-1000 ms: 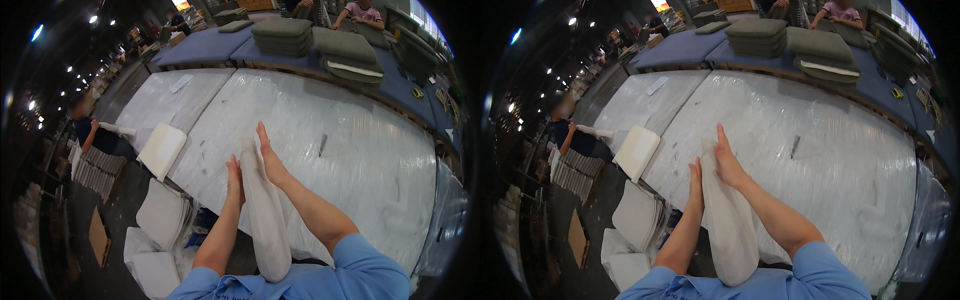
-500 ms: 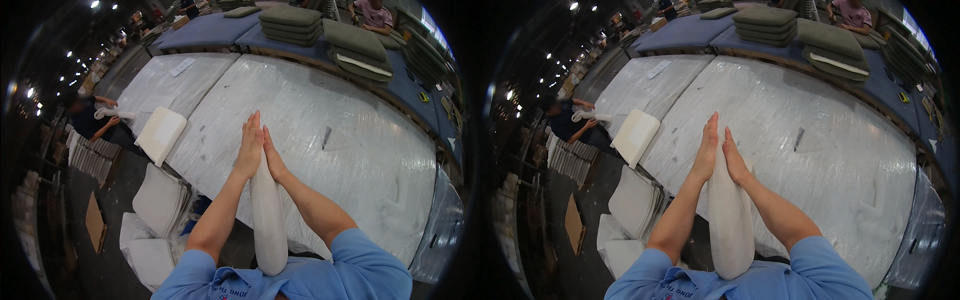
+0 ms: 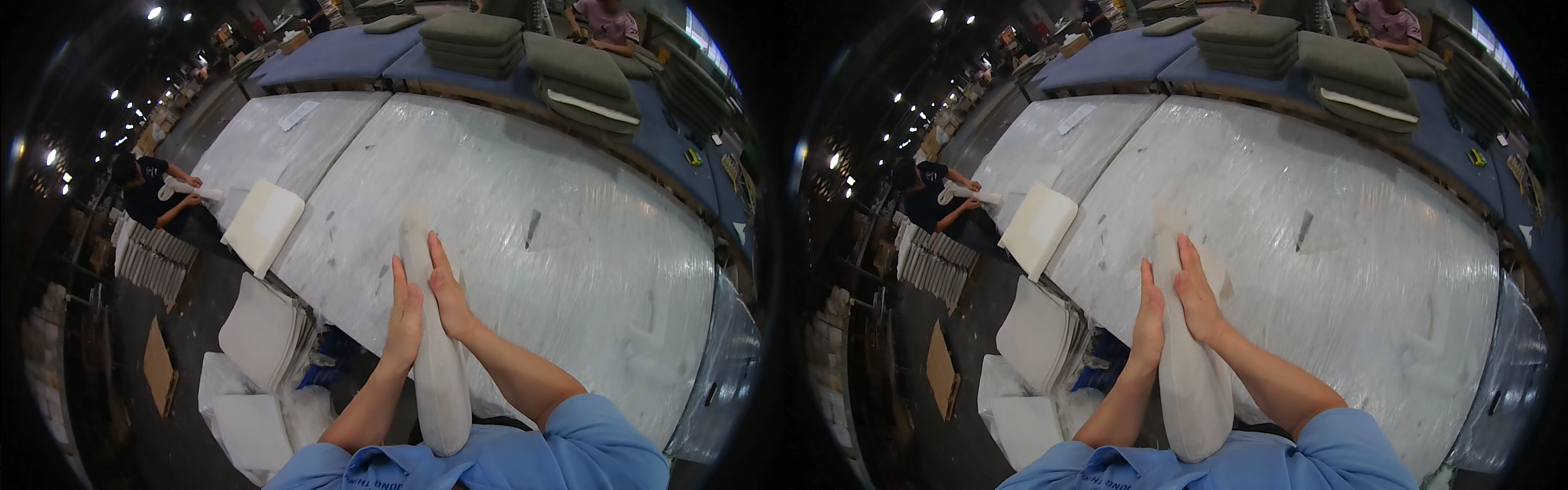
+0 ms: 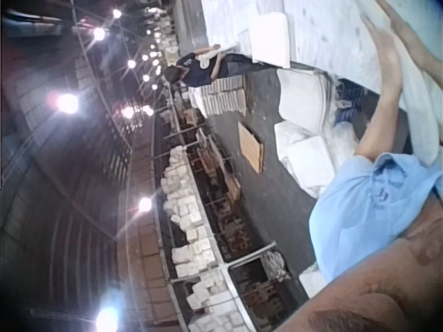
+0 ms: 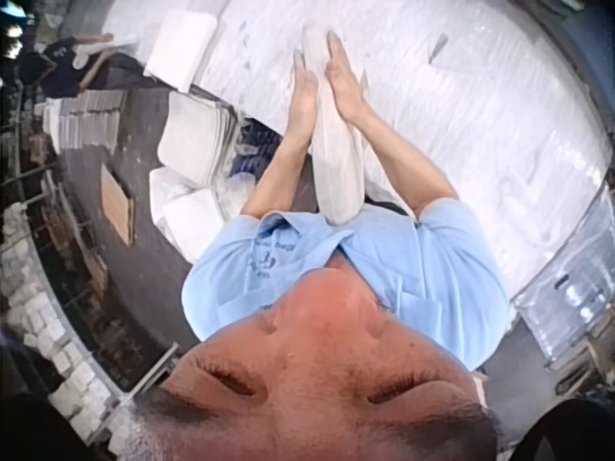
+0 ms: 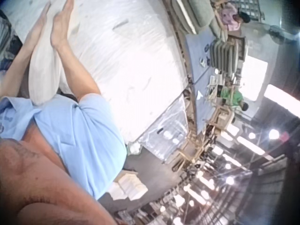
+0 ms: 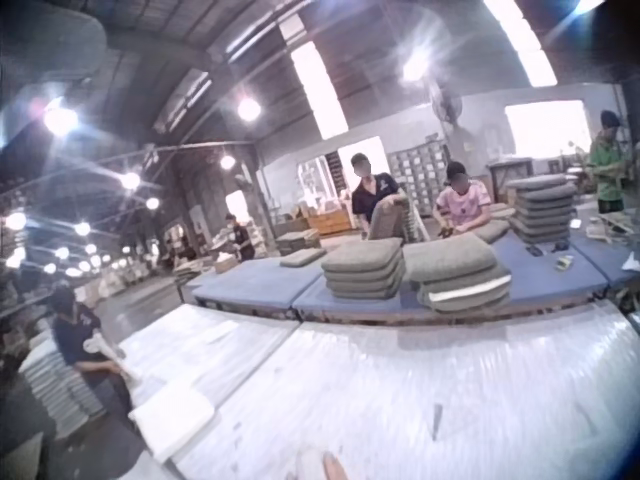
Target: The person repeatedly picks up white cushion-like objects, rolls them into cylindrical shapes, and places them on a plastic-covered workbench. The person handles the cushions one at a time, using both hands to roll and shape them.
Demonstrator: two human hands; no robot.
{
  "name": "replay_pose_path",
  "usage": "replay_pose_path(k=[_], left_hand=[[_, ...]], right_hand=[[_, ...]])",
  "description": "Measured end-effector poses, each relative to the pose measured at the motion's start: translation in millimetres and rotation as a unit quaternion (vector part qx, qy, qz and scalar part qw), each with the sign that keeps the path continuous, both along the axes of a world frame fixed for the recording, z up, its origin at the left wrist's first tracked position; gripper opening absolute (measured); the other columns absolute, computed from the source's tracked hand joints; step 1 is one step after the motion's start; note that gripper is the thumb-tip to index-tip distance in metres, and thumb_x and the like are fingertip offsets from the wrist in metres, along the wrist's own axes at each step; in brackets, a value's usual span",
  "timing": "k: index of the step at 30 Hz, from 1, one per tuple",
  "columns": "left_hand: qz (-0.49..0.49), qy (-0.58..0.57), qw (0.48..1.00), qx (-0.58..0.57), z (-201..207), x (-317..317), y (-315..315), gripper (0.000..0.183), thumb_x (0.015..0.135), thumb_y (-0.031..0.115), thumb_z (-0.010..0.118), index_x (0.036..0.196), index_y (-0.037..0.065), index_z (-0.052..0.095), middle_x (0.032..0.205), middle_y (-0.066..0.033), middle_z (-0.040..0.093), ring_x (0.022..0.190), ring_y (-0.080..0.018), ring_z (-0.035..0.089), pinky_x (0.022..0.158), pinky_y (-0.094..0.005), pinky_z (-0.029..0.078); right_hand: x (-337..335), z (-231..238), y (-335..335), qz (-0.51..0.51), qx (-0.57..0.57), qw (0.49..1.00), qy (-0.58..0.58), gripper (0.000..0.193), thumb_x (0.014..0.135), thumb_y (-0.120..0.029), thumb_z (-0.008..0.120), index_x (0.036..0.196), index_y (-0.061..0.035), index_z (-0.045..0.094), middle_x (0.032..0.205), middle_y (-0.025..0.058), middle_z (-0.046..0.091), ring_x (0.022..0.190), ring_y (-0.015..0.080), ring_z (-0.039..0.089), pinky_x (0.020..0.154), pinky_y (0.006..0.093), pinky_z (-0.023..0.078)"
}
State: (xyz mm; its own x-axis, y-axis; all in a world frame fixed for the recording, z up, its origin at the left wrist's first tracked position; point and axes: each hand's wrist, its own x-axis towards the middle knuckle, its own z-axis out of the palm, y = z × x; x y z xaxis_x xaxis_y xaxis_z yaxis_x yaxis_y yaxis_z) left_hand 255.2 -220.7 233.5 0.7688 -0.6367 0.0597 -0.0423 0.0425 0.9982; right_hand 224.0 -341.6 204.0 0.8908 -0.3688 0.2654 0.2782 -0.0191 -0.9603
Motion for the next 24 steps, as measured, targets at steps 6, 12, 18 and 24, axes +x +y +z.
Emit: replay_pose_path(k=[6,12,18,24], left_hand=[[-0.017,-0.215,0.969,0.118,14.6,-5.2,-3.0,0.075,0.115,0.042,0.031,0.167,-0.001,0.0,0.176,-0.0198,0.0,0.163,-0.0315,0.002,0.13,-0.0415,0.007],[0.009,0.174,0.977,-0.122,-9.9,3.9,-3.2,0.077,0.113,0.059,0.02,0.17,0.008,0.007,0.177,-0.0138,0.007,0.163,-0.0284,0.009,0.13,-0.0398,0.012],[0.014,0.118,0.991,-0.055,-15.9,18.6,-27.7,0.072,0.114,0.047,0.028,0.17,0.008,0.004,0.177,-0.0143,0.004,0.163,-0.0287,0.006,0.131,-0.0409,0.009],[-0.031,0.004,0.998,-0.053,14.9,23.1,-39.9,0.07,0.115,0.042,0.03,0.169,0.004,0.007,0.177,-0.014,0.006,0.163,-0.0277,0.006,0.131,-0.0404,0.008]], right_hand=[[3.5,-40.5,-12.7,0.004,0.034,0.999,0.031,0.085,0.112,-0.061,0.022,0.166,0.0032,0.01,0.175,0.0211,0.008,0.163,0.0345,0.006,0.131,0.042,0.007],[-0.4,2.6,-13.3,0.045,0.12,0.991,0.048,0.084,0.111,-0.061,0.02,0.168,0.0,0.007,0.175,0.0223,0.008,0.163,0.0358,0.005,0.131,0.0429,0.005],[-12.0,24.8,-9.9,0.004,-0.075,0.997,-0.015,0.087,0.11,-0.064,0.022,0.168,-0.0025,0.002,0.176,0.0191,0.002,0.163,0.035,-0.001,0.131,0.0448,0.003],[-9.2,-9.2,-11.3,-0.032,-0.023,0.999,-0.01,0.078,0.114,-0.05,0.025,0.166,0.0039,0.008,0.175,0.0231,0.007,0.163,0.0365,0.002,0.131,0.0437,0.005]])
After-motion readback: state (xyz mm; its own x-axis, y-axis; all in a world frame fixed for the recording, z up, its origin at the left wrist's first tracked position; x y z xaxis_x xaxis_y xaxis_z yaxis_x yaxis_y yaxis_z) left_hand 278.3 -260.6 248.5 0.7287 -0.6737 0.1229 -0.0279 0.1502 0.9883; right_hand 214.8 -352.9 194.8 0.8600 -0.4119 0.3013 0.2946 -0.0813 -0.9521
